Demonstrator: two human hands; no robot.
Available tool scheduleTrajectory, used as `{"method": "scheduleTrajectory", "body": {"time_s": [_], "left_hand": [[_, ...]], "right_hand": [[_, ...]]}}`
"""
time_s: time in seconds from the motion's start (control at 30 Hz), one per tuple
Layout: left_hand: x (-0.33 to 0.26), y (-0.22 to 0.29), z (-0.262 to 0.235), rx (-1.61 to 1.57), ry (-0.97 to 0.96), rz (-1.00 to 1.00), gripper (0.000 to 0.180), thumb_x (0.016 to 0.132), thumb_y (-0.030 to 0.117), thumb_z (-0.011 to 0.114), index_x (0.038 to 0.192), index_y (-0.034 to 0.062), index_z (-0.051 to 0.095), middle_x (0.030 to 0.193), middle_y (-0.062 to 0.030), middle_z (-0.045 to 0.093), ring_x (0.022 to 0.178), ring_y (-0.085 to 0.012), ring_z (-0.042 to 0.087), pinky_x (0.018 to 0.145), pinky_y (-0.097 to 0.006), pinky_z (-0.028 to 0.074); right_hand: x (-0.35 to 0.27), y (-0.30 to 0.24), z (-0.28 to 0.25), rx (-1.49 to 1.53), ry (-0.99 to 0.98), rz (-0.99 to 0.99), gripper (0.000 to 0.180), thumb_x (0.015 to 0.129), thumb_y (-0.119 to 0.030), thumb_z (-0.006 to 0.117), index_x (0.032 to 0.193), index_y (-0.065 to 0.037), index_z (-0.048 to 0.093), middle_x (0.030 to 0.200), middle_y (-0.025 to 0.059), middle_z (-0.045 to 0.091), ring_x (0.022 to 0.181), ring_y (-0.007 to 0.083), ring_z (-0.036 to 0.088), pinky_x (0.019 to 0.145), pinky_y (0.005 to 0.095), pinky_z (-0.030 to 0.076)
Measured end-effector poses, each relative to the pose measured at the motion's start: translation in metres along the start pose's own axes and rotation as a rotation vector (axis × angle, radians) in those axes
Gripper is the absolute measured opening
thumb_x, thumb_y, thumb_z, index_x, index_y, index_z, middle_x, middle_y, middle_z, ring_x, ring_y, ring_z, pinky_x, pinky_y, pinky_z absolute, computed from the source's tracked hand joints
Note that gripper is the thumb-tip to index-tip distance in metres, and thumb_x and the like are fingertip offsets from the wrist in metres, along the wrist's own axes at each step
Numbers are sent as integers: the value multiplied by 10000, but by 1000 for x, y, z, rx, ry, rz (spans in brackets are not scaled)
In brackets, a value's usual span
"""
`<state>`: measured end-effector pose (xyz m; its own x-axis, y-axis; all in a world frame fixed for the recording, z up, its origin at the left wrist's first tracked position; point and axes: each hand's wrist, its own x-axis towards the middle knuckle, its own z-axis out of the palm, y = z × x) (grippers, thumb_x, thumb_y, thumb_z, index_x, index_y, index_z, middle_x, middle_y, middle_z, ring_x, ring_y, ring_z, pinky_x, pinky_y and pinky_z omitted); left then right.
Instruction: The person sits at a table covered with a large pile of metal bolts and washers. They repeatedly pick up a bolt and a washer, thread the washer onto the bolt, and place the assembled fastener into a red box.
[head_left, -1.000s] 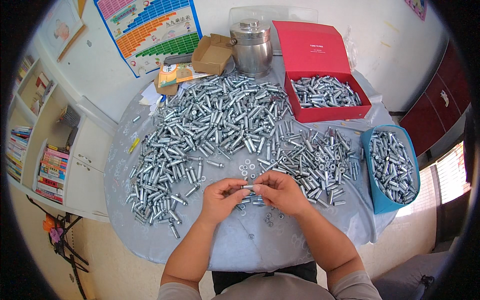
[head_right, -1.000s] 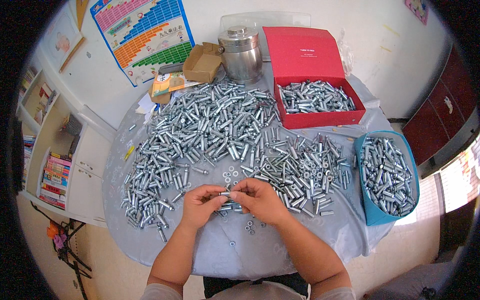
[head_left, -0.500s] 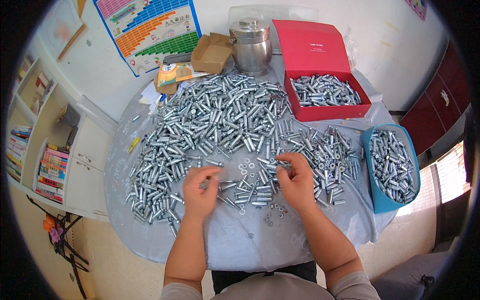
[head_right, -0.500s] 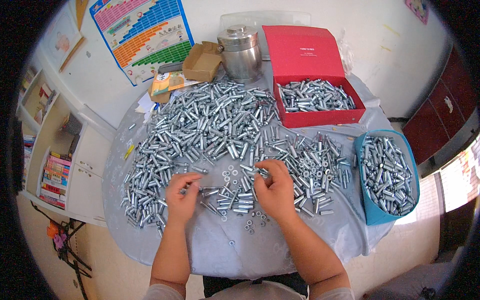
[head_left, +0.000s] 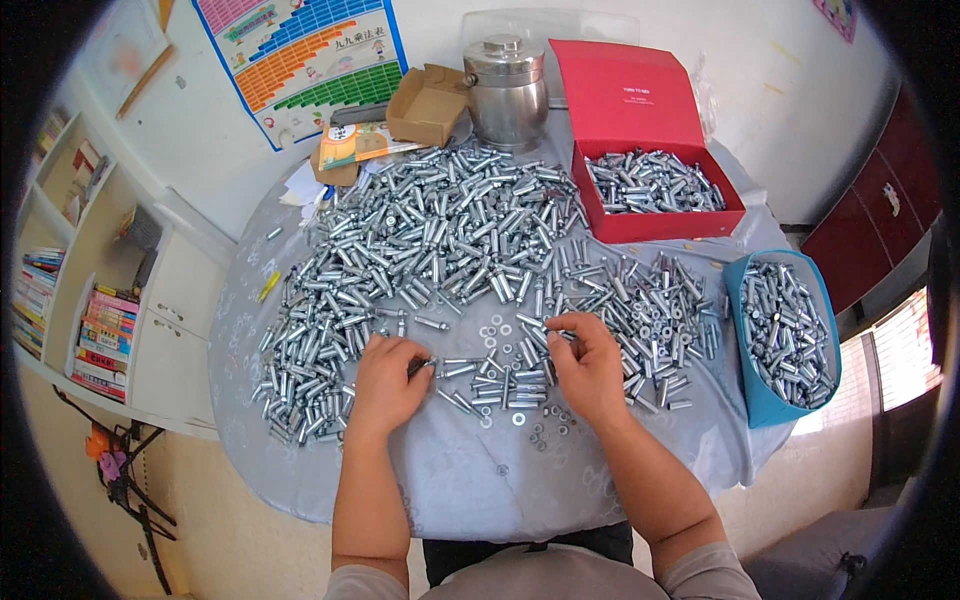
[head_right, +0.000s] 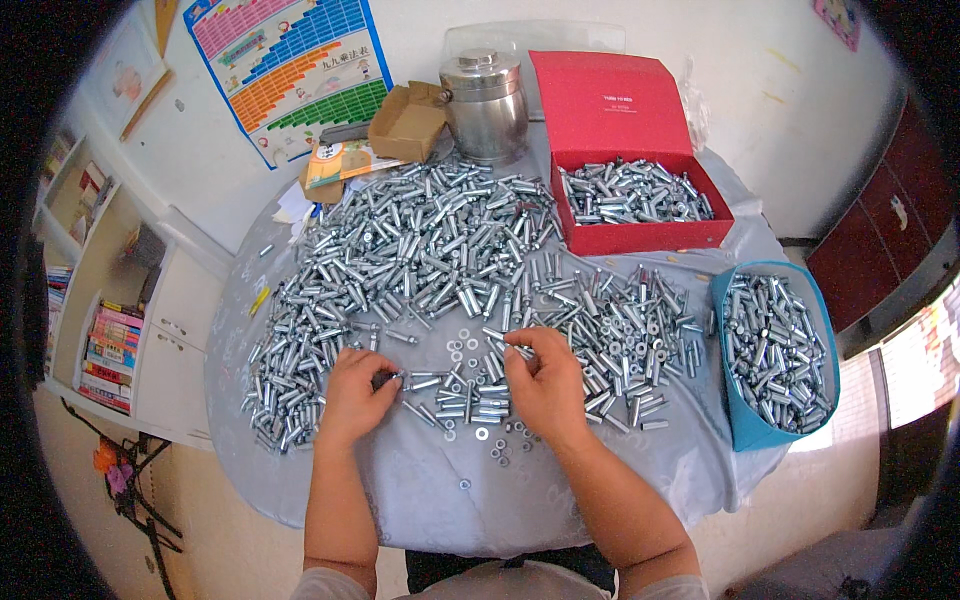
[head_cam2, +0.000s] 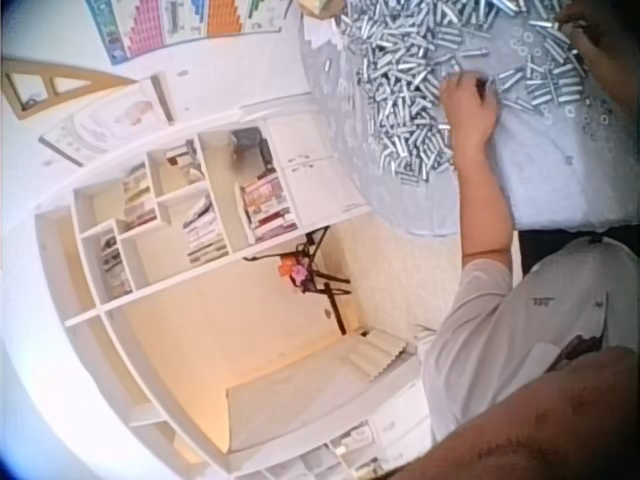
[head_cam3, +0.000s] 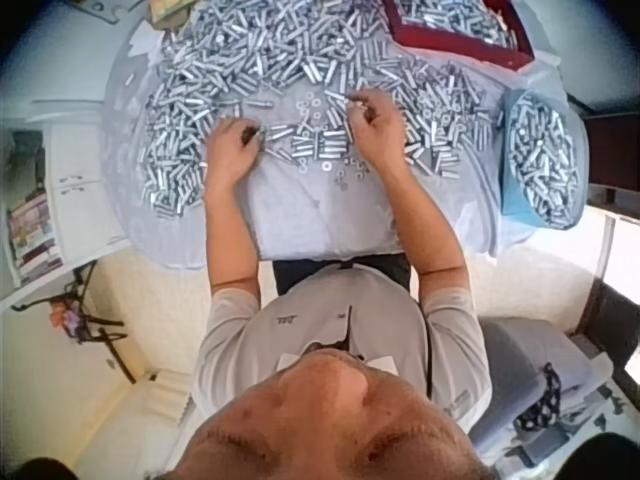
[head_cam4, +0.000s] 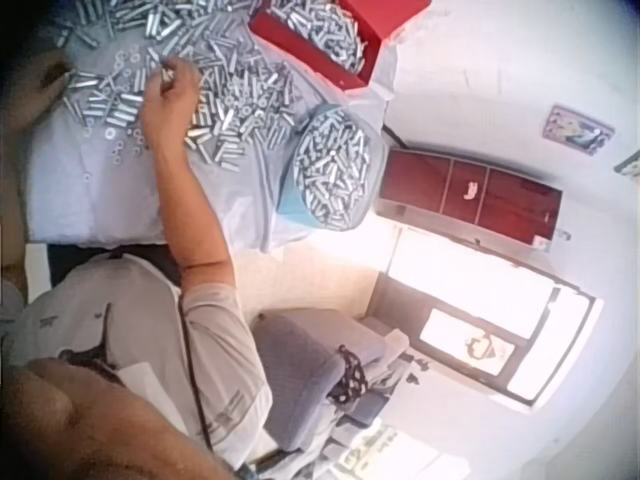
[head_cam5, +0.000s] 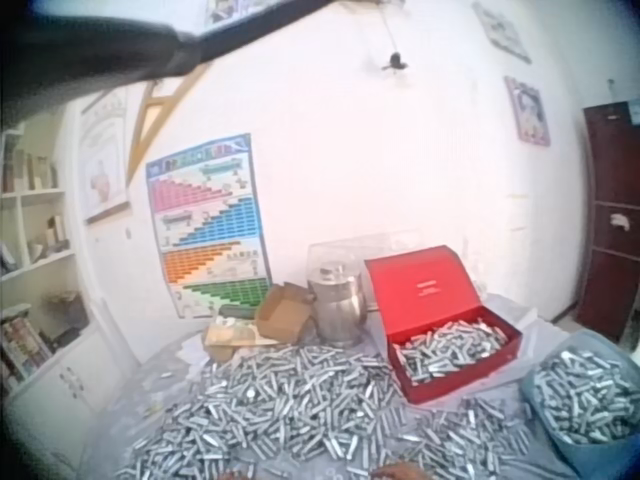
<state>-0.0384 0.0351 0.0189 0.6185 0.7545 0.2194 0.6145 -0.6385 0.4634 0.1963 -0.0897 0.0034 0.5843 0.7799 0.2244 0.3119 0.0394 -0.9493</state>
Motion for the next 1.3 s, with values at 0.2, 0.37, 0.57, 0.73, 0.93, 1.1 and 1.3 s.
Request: {"method": "scheduleTrajectory", "body": {"time_s": [0.2, 0.37, 0.57, 0.73, 0.93, 1.1, 1.3], "left_hand": [[3, 24, 14, -450, 198, 125, 121, 829, 51, 666, 946, 25, 684, 937, -106, 642, 879, -261, 614, 762, -339, 486], [-2, 40, 27, -624, 91, 154, 204, 783, -16, 713, 979, 14, 663, 975, -92, 632, 884, -191, 616, 747, -282, 494], [-6, 41, 40, -803, 52, 138, 244, 771, -62, 718, 996, -2, 645, 1027, -105, 619, 960, -182, 603, 825, -285, 482], [-6, 41, 39, -907, 7, 63, 242, 803, -31, 712, 1036, 8, 658, 1034, -87, 636, 910, -145, 628, 735, -246, 521], [-3, 34, 38, -945, -42, -14, 222, 858, -25, 665, 1079, -7, 673, 1026, -86, 631, 777, -112, 644, 672, -218, 537], [-5, 32, 38, -1088, -62, -158, 185, 907, 31, 635, 1081, -21, 667, 934, -66, 657, 742, -94, 628, 639, -212, 524], [-7, 36, 41, -1099, -80, -193, 181, 923, 48, 621, 1086, -16, 666, 857, -50, 673, 686, -91, 613, 621, -223, 515]], "right_hand": [[-5, -1, 1, 61, -125, 60, 142, 871, -130, 675, 971, -30, 686, 825, 60, 627, 596, 98, 539, 550, 248, 448], [-9, -4, 5, 61, -321, 9, 202, 875, -211, 707, 940, -20, 699, 779, 76, 649, 613, 113, 573, 562, 266, 465], [-11, -12, 6, 22, -436, -37, 209, 879, -215, 701, 922, -10, 694, 760, 96, 653, 632, 140, 600, 569, 280, 477], [-11, -3, 8, 224, -412, 179, 178, 892, -182, 689, 915, -5, 681, 739, 33, 630, 641, 82, 555, 575, 246, 446], [-7, 3, 4, 342, -400, 289, 140, 900, -152, 681, 948, -21, 673, 736, -24, 598, 657, 38, 512, 581, 211, 417], [-8, -15, 2, 402, -349, 237, 179, 905, -126, 670, 1045, -15, 663, 850, 4, 610, 666, 37, 513, 583, 205, 421], [-6, -2, 1, 284, -442, 258, 252, 909, -129, 668, 1131, -14, 637, 970, 41, 617, 678, 42, 526, 589, 193, 430]]}}
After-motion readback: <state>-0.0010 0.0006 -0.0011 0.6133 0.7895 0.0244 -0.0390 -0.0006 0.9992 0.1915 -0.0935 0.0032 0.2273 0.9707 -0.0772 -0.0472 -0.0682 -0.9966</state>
